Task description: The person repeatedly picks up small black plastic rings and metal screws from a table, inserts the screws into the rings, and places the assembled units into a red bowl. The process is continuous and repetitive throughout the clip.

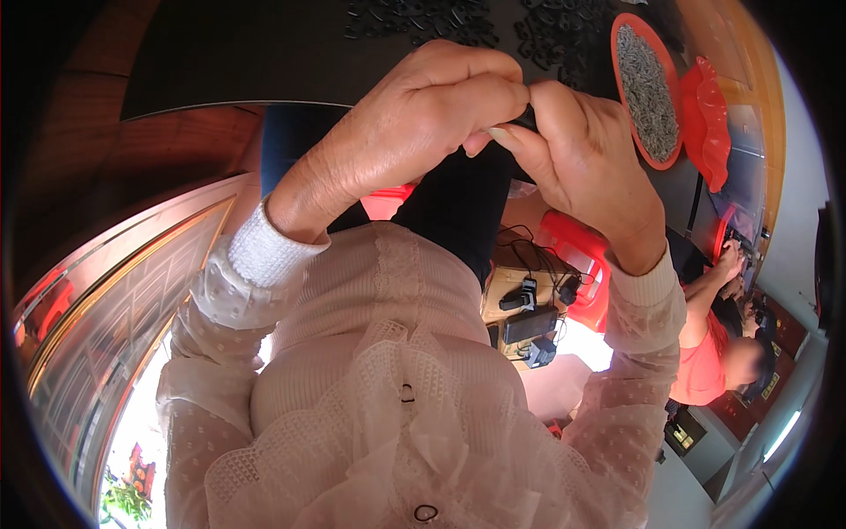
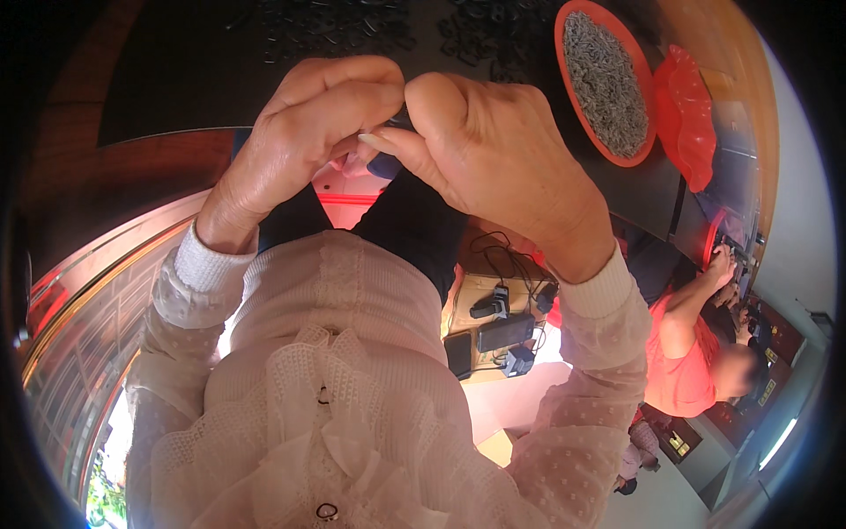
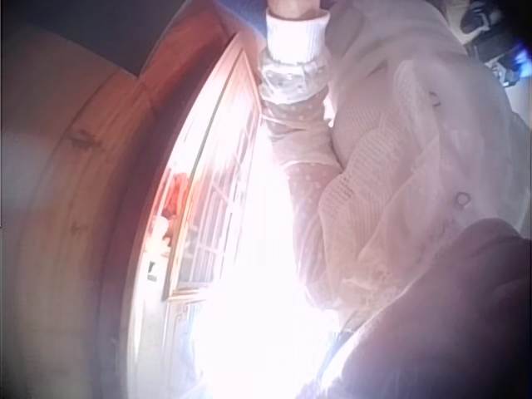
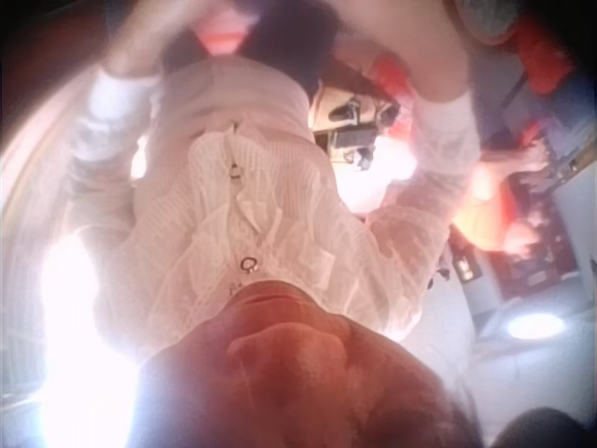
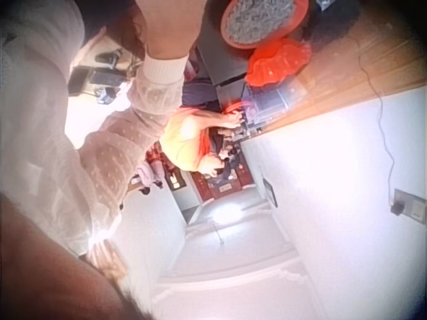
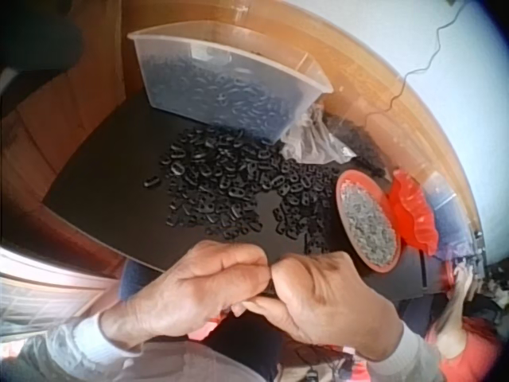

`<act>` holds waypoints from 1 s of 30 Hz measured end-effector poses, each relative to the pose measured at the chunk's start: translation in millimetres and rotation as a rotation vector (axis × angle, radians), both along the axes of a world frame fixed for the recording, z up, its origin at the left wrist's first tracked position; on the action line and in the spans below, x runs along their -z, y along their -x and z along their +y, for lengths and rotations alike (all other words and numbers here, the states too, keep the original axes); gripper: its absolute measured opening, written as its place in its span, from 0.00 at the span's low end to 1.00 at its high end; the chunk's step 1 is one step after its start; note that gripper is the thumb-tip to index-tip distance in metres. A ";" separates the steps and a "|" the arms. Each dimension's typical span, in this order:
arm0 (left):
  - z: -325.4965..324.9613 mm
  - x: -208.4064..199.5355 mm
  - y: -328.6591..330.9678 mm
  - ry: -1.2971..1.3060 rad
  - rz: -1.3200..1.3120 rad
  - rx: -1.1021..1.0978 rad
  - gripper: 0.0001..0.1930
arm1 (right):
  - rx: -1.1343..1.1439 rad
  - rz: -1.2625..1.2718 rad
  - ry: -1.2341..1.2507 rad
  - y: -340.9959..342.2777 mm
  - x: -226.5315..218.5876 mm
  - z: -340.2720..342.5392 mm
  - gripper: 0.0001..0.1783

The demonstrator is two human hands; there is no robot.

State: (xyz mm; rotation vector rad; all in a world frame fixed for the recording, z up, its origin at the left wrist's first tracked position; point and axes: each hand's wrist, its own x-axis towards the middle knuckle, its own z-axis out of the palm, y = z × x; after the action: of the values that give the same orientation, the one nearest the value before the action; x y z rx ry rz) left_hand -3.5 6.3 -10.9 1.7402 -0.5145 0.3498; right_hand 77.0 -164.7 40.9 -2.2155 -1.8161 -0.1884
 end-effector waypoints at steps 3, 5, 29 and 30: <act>2.8 -3.1 -0.8 -0.002 0.053 0.044 0.06 | -0.014 0.028 -0.010 -0.7 2.4 0.5 0.23; 0.6 4.6 -2.8 -0.090 -0.155 -0.044 0.06 | -0.027 0.054 -0.027 -2.0 4.5 1.7 0.23; -12.8 -3.1 -4.2 0.339 0.282 -0.004 0.09 | -0.008 0.094 -0.116 -5.4 14.3 -5.9 0.17; -12.9 -5.1 -3.6 0.360 0.342 0.007 0.09 | -0.003 0.136 -0.127 -5.2 15.2 -7.0 0.17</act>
State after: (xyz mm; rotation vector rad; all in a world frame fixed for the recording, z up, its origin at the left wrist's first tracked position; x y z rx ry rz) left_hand 0.1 -6.6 -5.8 1.4079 -0.1942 0.1234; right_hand 82.2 -171.7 25.8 -2.0857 -1.6875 -0.1447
